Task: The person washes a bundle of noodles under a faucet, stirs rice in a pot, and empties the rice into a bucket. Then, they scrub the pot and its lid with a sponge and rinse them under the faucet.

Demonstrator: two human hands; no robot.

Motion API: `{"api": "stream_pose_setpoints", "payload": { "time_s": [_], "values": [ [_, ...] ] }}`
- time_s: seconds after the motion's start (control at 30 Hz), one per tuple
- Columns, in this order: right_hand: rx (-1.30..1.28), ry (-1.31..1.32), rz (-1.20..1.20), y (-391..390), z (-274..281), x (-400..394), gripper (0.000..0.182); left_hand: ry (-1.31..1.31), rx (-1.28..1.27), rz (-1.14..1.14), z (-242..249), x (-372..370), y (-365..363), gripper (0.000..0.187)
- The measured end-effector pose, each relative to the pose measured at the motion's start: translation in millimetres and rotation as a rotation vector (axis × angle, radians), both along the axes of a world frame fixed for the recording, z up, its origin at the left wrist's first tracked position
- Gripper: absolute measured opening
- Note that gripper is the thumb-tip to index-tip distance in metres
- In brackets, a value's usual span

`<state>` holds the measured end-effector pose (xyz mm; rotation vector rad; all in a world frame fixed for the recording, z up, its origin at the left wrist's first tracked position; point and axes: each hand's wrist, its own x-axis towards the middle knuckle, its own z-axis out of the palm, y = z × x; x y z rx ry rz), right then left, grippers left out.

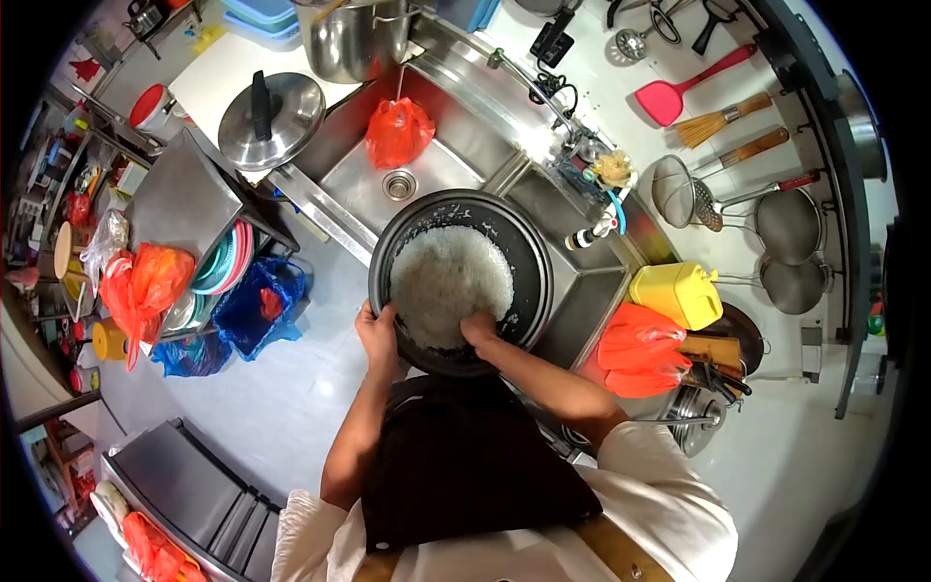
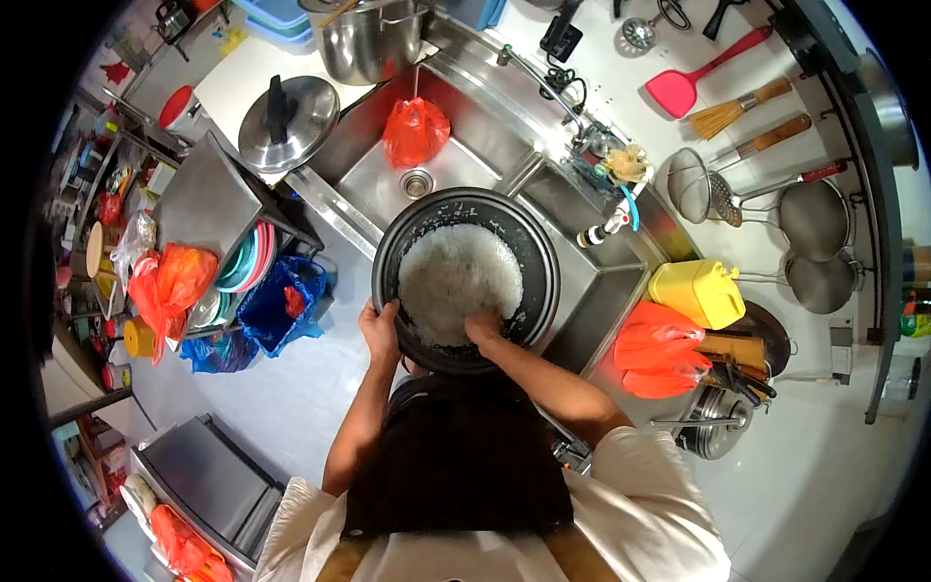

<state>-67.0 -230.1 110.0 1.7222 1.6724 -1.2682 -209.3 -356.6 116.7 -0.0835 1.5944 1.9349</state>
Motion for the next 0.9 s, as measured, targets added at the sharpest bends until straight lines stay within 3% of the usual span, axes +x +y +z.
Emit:
{"api": "stream_pose_setpoints", "payload": {
  "time_s": [0.07, 0.1, 0.17, 0.23, 0.3, 0.33, 0.4, 0.6, 0.67, 0.73, 0.77, 0.83, 0.87, 0.9],
  "values": [
    [0.195, 0.251, -0.034, -14, 11, -15, 0.047, 0.029, -0.034, -0.020, -4, -10, 0, 0.002],
    [0.190, 0.249, -0.033, -6, 7, -17, 0.047, 0.079, -0.048, -0.063, -9, -15, -2, 0.002],
    [0.152, 0.282, 0.553, 35, -4, -21, 0.039, 0.127, -0.064, -0.102, -9, -22, 0, 0.002],
    [0.456, 0.194, 0.863, 59, 9, -14, 0.033, 0.128, -0.093, -0.090, 2, -25, 3, 0.006],
    [0.359, -0.261, 1.239, 82, 36, -17, 0.028, 0.139, -0.106, -0.098, -5, -29, 2, 0.006],
    [0.356, -0.258, 1.239, 88, 42, -13, 0.028, 0.148, -0.119, -0.111, -6, -30, 2, 0.005],
    [0.162, -0.470, 1.645, 96, 54, -8, 0.033, 0.154, -0.120, -0.100, -4, -30, 4, 0.005],
    [-0.244, -0.141, 1.537, 64, 49, 10, 0.052, 0.141, -0.124, -0.055, 6, -25, 8, 0.004],
    [-0.396, 0.111, 1.316, 47, -3, 18, 0.054, 0.151, -0.117, -0.049, 8, -23, 11, 0.004],
    [-0.641, 0.349, 0.911, 23, 50, -7, 0.058, 0.093, -0.091, -0.032, 8, -21, 10, 0.005],
    [-0.641, 0.360, 0.905, 9, 33, -16, 0.058, 0.100, -0.096, -0.041, 6, -22, 9, 0.005],
    [-0.855, 0.731, 0.229, -14, 1, -28, 0.057, 0.114, -0.093, -0.084, -2, -27, 8, 0.005],
    [-0.855, 0.737, 0.227, -9, -3, -29, 0.057, 0.123, -0.092, -0.075, -5, -28, 11, 0.007],
    [-0.677, 0.751, 0.278, 2, 7, -37, 0.052, 0.125, -0.096, -0.072, -3, -28, 12, 0.007]
  ]
}}
